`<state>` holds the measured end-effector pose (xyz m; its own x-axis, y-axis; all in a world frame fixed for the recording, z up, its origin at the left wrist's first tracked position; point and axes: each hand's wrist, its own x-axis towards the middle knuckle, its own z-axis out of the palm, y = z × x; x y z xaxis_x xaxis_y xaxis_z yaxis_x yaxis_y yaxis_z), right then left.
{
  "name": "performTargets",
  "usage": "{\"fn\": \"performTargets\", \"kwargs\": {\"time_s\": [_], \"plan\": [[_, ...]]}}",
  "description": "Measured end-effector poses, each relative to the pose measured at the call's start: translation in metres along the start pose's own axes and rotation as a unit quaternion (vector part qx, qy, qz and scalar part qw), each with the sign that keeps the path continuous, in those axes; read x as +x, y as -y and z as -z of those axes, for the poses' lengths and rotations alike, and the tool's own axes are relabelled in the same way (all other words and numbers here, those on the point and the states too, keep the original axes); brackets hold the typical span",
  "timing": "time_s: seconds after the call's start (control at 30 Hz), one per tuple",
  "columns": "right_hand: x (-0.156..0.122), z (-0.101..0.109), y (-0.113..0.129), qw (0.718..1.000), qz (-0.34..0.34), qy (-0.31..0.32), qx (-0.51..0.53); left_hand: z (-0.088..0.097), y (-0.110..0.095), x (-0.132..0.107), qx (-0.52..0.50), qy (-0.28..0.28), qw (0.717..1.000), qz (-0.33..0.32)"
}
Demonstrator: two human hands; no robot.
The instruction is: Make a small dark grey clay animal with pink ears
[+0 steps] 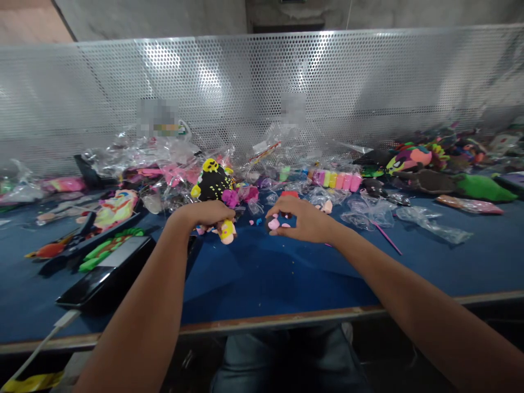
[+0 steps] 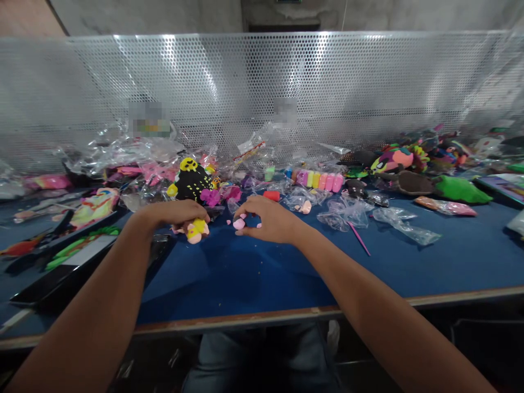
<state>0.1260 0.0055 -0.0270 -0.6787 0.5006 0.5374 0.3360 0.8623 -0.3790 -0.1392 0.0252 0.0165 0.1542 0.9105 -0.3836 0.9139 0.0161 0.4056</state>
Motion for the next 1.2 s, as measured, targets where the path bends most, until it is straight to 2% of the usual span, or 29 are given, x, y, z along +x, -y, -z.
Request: {"fn": "performTargets", "kwargs": {"time_s": [0.17, 0.27, 0.4, 0.5, 0.6, 0.63, 0.67, 0.73, 0.83, 0.9, 1.0, 1.07, 1.2], "plan": [[0.000, 0.000, 0.000, 1.000, 0.004, 0.004, -0.001, 0.000, -0.002, -0.001, -0.006, -0.008, 1.000, -0.001], [0.000, 0.000, 0.000, 1.000, 0.008, 0.003, -0.004, 0.000, 0.001, 0.003, 0.015, -0.039, 0.999, -0.008], [0.000, 0.000, 0.000, 1.000, 0.011, -0.003, -0.007, 0.002, 0.011, 0.010, 0.073, -0.118, 0.990, -0.018], [0.000, -0.001, 0.000, 1.000, 0.012, -0.011, -0.009, 0.002, 0.009, 0.009, 0.079, -0.182, 0.979, -0.049], [0.000, 0.000, 0.001, 0.999, 0.021, -0.044, -0.025, -0.007, -0.013, 0.004, -0.017, -0.301, 0.947, -0.115], [0.000, 0.000, 0.001, 0.997, 0.029, -0.061, -0.032, -0.014, -0.023, 0.002, -0.081, -0.314, 0.933, -0.155], [0.000, 0.000, 0.001, 0.995, 0.038, -0.080, -0.041, -0.022, -0.034, 0.000, -0.167, -0.278, 0.925, -0.200], [0.001, 0.001, 0.002, 0.989, 0.056, -0.118, -0.063, -0.043, -0.055, -0.001, -0.363, -0.131, 0.886, -0.255], [0.002, 0.001, 0.004, 0.980, 0.072, -0.152, -0.109, -0.073, -0.076, 0.000, -0.535, 0.033, 0.811, -0.234], [0.002, 0.002, 0.005, 0.979, 0.066, -0.149, -0.120, -0.086, -0.081, 0.002, -0.613, 0.074, 0.758, -0.211], [0.000, 0.004, 0.007, 0.988, 0.055, -0.132, -0.067, -0.093, -0.081, 0.005, -0.687, 0.113, 0.691, -0.196], [-0.001, 0.007, 0.008, 0.990, 0.060, -0.125, -0.024, -0.094, -0.080, 0.005, -0.705, 0.152, 0.668, -0.185], [-0.002, 0.012, 0.009, 0.990, 0.066, -0.122, 0.016, -0.094, -0.079, 0.005, -0.713, 0.211, 0.642, -0.186]]}}
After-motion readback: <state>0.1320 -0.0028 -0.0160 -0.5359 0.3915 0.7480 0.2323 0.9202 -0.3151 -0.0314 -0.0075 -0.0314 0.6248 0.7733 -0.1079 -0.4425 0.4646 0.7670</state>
